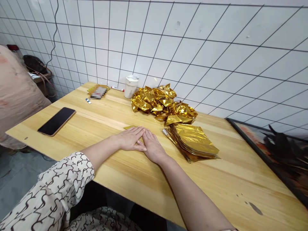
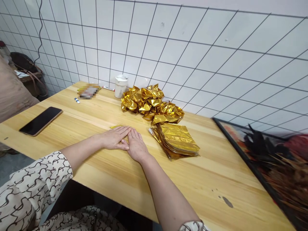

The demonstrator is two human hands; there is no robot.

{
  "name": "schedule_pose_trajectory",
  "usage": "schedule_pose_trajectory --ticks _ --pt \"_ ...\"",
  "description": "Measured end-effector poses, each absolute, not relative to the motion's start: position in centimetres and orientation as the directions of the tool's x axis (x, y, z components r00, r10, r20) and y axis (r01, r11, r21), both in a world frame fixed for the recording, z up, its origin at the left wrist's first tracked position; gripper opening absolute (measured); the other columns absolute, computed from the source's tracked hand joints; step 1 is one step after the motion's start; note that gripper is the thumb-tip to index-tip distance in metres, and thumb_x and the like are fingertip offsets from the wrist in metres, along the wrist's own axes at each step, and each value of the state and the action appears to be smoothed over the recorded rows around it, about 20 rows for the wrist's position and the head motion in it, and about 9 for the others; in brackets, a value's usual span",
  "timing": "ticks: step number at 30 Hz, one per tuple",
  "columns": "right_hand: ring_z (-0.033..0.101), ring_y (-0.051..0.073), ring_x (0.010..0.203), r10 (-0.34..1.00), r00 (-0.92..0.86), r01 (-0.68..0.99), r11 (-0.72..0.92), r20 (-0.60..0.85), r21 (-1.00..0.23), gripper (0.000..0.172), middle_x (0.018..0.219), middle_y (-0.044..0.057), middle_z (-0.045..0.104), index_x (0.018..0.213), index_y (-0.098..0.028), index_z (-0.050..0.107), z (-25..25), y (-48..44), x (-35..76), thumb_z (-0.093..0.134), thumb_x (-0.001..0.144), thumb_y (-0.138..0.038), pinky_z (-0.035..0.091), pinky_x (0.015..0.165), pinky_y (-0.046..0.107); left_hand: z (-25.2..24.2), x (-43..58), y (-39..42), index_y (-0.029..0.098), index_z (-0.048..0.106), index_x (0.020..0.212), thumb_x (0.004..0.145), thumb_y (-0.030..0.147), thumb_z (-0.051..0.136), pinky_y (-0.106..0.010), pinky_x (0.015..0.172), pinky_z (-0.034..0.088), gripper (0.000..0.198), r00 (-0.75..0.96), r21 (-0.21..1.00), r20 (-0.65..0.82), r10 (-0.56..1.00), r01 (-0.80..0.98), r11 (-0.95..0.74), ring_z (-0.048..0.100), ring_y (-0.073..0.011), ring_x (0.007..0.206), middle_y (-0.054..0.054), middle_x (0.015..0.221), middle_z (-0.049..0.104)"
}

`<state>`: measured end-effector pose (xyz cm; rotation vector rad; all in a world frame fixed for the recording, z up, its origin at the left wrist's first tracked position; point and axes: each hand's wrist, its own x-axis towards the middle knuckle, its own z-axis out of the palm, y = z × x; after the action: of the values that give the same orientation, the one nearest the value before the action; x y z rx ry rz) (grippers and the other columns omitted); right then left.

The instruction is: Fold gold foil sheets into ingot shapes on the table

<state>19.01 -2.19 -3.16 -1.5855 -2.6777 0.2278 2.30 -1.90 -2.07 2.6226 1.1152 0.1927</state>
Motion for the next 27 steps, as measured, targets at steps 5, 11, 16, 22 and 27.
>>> schedule_pose_trajectory --ticks 5,11,16,22,27 --pt "0.02 0.026 0.14 0.866 -0.5 0.858 0.492 -0.018 -0.149 0.07 0.151 0.016 0.025 0.146 -0.01 0.025 -3.6 -2.1 19.3 0.02 0.092 -0.055 0.022 0.112 0.049 -2.3 1.2 -1.5 0.003 0.018 0.145 0.085 0.07 0.028 -0.04 0.115 0.011 0.091 0.669 0.302 -0.048 0.741 0.717 -0.628 0.013 -0.028 0.142 -0.019 0.152 0.016" --pt "0.019 0.026 0.14 0.865 -0.501 0.858 0.494 -0.017 -0.141 0.073 0.151 0.016 0.026 0.145 -0.009 0.027 -3.3 -2.2 19.2 0.017 0.091 -0.057 0.022 0.112 0.048 -2.0 -0.5 -1.4 0.003 0.02 0.145 0.085 0.072 0.025 -0.04 0.115 0.011 0.091 0.638 0.301 -0.101 0.763 0.751 -0.588 0.01 -0.0274 0.142 -0.018 0.153 0.014" --pt "0.019 0.026 0.14 0.865 -0.501 0.856 0.491 -0.023 -0.165 0.075 0.151 0.017 0.025 0.145 -0.007 0.028 -3.2 -2.2 19.5 0.015 0.091 -0.058 0.022 0.112 0.049 -1.9 -0.8 -1.4 0.003 0.018 0.145 0.084 0.072 0.027 -0.04 0.115 0.009 0.092 0.637 0.307 -0.125 0.761 0.754 -0.581 0.007 -0.0275 0.143 -0.018 0.153 0.011" --pt "0.016 0.029 0.141 0.888 -0.453 0.875 0.428 -0.073 -0.227 0.082 0.151 0.019 0.022 0.146 -0.004 0.023 -1.9 -2.1 18.8 0.008 0.09 -0.063 0.018 0.112 0.052 -2.0 -0.7 -1.3 0.003 0.019 0.145 0.082 0.073 0.03 -0.041 0.115 0.01 0.094 0.641 0.324 -0.11 0.76 0.746 -0.582 0.008 -0.0278 0.142 -0.018 0.153 0.013" --pt "0.015 0.027 0.141 0.832 -0.551 0.82 0.526 -0.064 -0.225 0.079 0.152 0.017 0.022 0.147 -0.006 0.021 -1.3 -2.2 16.0 0.01 0.091 -0.061 0.017 0.112 0.051 -2.5 -0.8 -1.1 0.006 0.017 0.146 0.083 0.068 0.034 -0.04 0.115 0.01 0.09 0.649 0.329 -0.077 0.757 0.733 -0.595 0.011 -0.0274 0.142 -0.017 0.154 0.014"
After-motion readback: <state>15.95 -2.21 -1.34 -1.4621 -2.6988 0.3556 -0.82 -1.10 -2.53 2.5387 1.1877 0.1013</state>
